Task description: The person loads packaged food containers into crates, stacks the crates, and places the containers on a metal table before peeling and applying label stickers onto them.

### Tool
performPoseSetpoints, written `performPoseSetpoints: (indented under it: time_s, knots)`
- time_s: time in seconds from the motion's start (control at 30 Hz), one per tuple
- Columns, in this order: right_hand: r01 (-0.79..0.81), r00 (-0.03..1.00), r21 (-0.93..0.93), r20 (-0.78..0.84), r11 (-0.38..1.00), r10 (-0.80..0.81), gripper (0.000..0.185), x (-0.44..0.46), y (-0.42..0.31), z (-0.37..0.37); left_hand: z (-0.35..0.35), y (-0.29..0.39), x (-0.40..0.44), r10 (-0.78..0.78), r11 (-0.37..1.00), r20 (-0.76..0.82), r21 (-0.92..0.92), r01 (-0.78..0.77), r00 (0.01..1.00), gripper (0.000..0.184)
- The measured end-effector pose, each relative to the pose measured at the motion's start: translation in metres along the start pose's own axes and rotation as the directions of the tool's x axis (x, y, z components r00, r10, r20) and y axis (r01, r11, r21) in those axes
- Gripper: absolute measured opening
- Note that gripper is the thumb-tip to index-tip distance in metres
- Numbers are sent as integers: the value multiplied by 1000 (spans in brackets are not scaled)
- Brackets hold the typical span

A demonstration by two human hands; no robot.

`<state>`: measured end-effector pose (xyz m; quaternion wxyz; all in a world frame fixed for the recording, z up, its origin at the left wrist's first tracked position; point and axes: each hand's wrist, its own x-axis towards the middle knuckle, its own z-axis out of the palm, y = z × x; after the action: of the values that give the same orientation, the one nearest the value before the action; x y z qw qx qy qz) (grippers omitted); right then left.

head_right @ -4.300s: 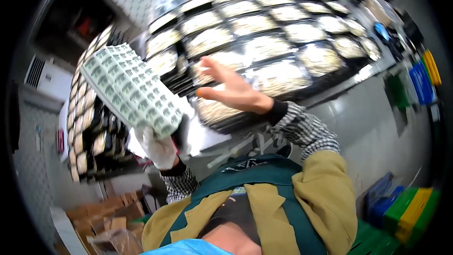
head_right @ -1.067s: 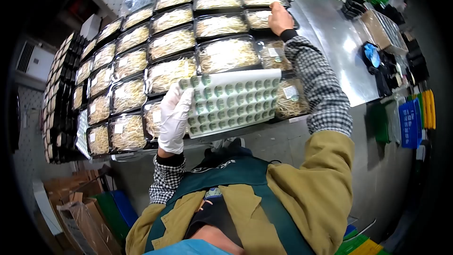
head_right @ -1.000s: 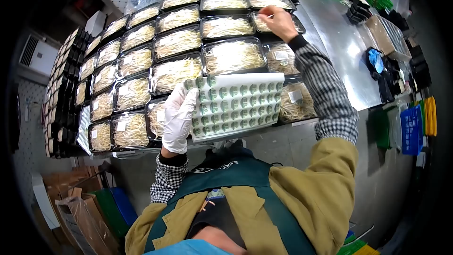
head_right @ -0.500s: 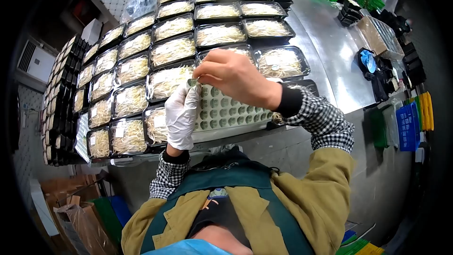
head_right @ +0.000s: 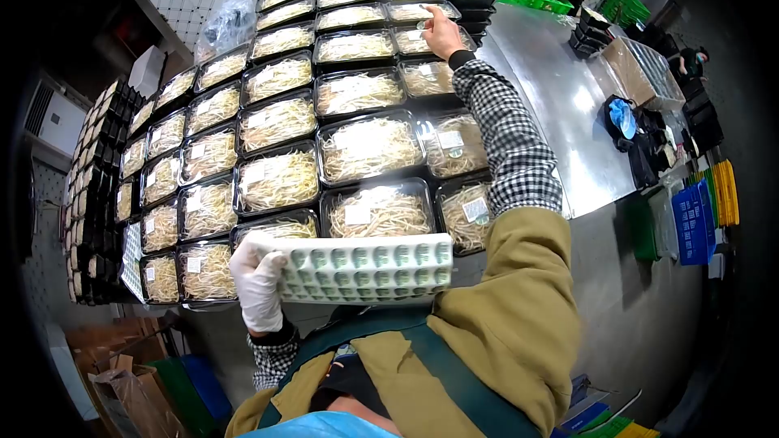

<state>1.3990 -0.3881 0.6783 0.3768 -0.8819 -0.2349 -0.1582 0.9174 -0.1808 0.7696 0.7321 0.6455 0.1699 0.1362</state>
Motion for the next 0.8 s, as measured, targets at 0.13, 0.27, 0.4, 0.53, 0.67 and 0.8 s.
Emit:
performPoseSetpoints:
  time_s: [0.13, 0.27, 0.4, 0.53, 0.67, 0.8]
  knots:
    - [88, 996, -249, 30, 964, -83, 54, 1, 17, 20, -18, -3, -5, 38, 997, -182, -59, -50, 983, 21]
    - [-21, 997, -418, 60, 908, 50, 52, 10, 25, 8, -44, -13, -12, 159, 982, -295, -48, -181, 942, 31]
    - [-168, 982, -208, -119, 964, 146, 47, 55, 38, 13, -54, -9, -19, 234, 966, -417, 0, -257, 878, 42]
    - [-237, 969, -204, -118, 950, 217, 48, 98, 44, 43, -57, -9, -24, 183, 976, -510, -8, -218, 840, 37]
    - [-186, 982, -534, -84, 825, 166, 35, 101, 33, 61, -56, -12, -24, 154, 982, -571, -5, -191, 806, 34]
    - [-241, 969, -551, -87, 799, 232, 38, 97, 30, 59, -57, -13, -26, 158, 984, -573, 23, -176, 804, 33]
